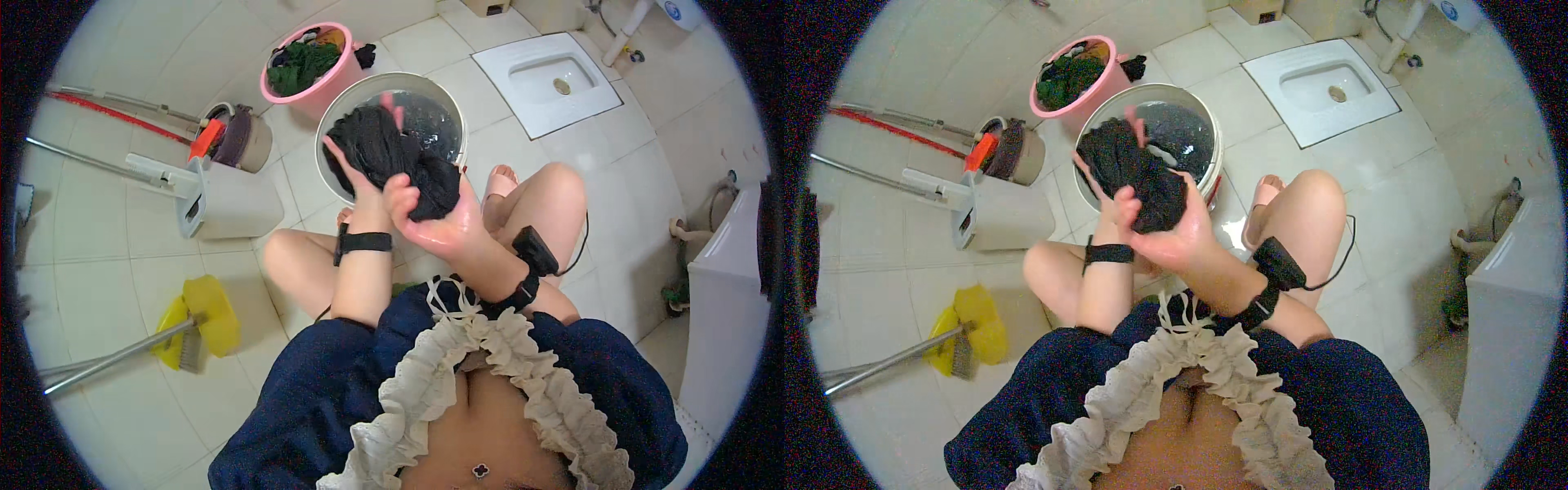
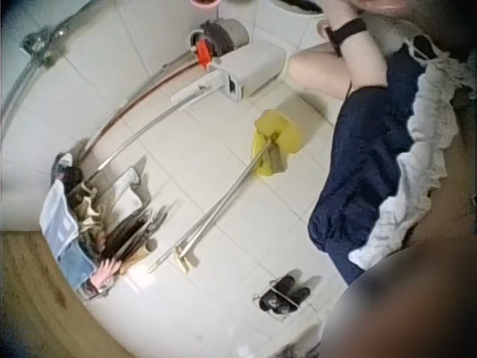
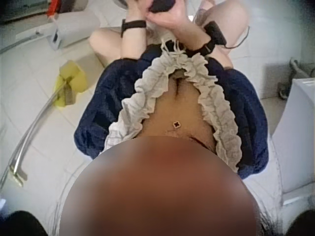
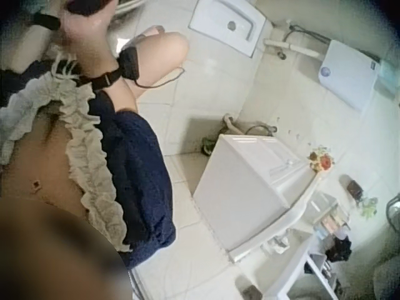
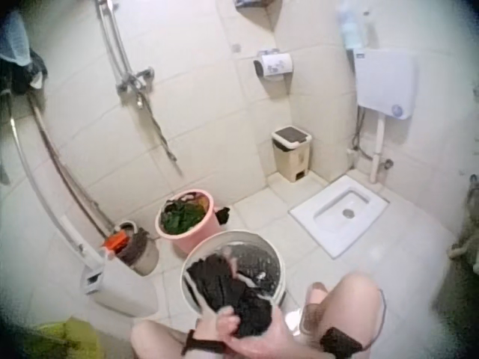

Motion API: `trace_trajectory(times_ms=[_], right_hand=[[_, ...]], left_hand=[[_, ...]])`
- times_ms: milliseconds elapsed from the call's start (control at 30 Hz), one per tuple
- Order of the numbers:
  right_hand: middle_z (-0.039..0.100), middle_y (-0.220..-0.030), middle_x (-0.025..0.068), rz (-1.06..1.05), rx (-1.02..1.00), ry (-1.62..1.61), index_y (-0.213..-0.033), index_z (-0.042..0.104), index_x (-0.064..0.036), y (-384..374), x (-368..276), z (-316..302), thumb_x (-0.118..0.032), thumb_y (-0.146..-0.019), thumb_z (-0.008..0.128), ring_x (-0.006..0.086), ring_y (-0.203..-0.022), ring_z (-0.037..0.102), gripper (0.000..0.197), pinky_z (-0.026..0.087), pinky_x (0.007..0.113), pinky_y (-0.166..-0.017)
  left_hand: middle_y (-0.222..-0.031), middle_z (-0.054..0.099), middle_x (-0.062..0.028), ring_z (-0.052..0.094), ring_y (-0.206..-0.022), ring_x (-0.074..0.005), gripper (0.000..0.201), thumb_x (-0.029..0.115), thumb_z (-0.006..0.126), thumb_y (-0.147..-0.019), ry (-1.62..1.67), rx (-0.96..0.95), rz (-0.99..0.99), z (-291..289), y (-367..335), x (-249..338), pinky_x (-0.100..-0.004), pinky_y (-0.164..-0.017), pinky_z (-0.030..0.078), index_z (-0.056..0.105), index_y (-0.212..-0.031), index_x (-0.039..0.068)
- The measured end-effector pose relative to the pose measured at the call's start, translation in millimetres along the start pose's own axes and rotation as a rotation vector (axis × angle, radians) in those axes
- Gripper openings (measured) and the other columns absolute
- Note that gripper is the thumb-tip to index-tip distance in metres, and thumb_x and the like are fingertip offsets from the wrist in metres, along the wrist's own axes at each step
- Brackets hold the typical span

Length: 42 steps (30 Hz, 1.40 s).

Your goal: The person washes green and black clothes in a bucket of soapy water, wrings them out, and places them into a pink basin.

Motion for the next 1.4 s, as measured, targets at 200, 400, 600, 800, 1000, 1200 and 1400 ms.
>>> trace_trajectory(times_ms=[200, 400, 600, 800, 1000, 1200, 1400], right_hand=[[0.047, -0.077, 0.0074, 0.077, -0.028, 0.683, -0.105, 0.041, -0.005, 6, -36, 13, -0.045, -0.081, 0.052, 0.0131, -0.059, 0.042, 0.048, 0.034, 0.02, -0.045], [0.057, -0.083, 0.0154, -0.243, 0.276, 2.129, -0.104, 0.046, 0.0026, -33, -62, 47, -0.028, -0.067, 0.068, 0.0203, -0.066, 0.056, 0.053, 0.045, 0.028, -0.053], [0.058, -0.087, 0.029, -0.288, 0.39, 2.735, -0.1, 0.046, 0.0128, -65, -80, 32, -0.028, -0.063, 0.066, 0.0373, -0.084, 0.059, 0.058, 0.047, 0.037, -0.075], [0.059, -0.084, 0.0279, -0.108, 0.589, 2.877, -0.096, 0.049, 0.0111, -63, -94, -3, -0.03, -0.064, 0.065, 0.0365, -0.082, 0.06, 0.054, 0.048, 0.038, -0.074], [0.059, -0.085, 0.0268, -0.052, 0.6, 2.995, -0.117, 0.037, 0.01, -50, -93, 10, -0.028, -0.064, 0.064, 0.0354, -0.084, 0.059, 0.07, 0.047, 0.038, -0.076], [0.06, -0.09, 0.0212, 0.003, 0.368, 3.095, -0.127, 0.038, -0.0131, -42, -74, 32, -0.027, -0.063, 0.062, 0.0312, -0.082, 0.06, 0.07, 0.048, 0.036, -0.075], [0.057, -0.071, 0.0067, -0.337, 0.436, 2.524, -0.126, 0.04, -0.0144, -25, -122, 68, -0.02, -0.066, 0.063, 0.0115, -0.046, 0.051, 0.064, 0.039, 0.023, -0.037]], left_hand=[[-0.08, 0.059, -0.0118, 0.057, -0.075, -0.0261, 0.035, 0.034, 0.054, -0.081, -0.376, 0.246, -0.288, -6, -40, 22, -0.0382, -0.071, 0.049, 0.053, -0.098, 0.003], [-0.069, 0.059, -0.0069, 0.058, -0.058, -0.0188, 0.021, 0.021, 0.063, -0.074, -0.987, 0.351, -0.554, 1, -67, 46, -0.0329, -0.058, 0.05, 0.057, -0.083, 0.004], [-0.076, 0.061, -0.0092, 0.058, -0.069, -0.0174, 0.029, 0.028, 0.062, -0.068, -1.908, 0.304, -0.666, -29, -83, 48, -0.0275, -0.065, 0.046, 0.062, -0.079, 0.001], [-0.098, 0.058, -0.0195, 0.055, -0.096, -0.0316, 0.046, 0.039, 0.051, -0.07, -2.614, -0.437, -0.975, -84, -80, 5, -0.034, -0.084, 0.041, 0.061, -0.09, -0.002], [-0.093, 0.062, -0.0145, 0.059, -0.087, -0.0265, 0.035, 0.029, 0.061, -0.069, -1.809, 0.386, -0.875, -92, -43, 23, -0.0349, -0.076, 0.046, 0.062, -0.092, 0.002], [-0.096, 0.06, -0.0093, 0.058, -0.089, -0.0265, 0.043, 0.037, 0.064, -0.073, -0.669, 0.71, -0.834, -123, 15, 17, -0.0451, -0.079, 0.047, 0.055, -0.102, 0.007], [-0.109, 0.049, -0.0214, 0.052, -0.093, -0.0327, 0.063, 0.031, 0.069, -0.066, -1.328, 0.665, -0.227, -84, 26, 78, -0.0445, -0.087, 0.04, 0.043, -0.114, -0.002]])
Point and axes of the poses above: each hand's wrist, its own y-axis away from the middle knuckle, its own z-axis out of the palm, x = y × z, the point moved 8 cm from there along -y, towards the middle knuckle
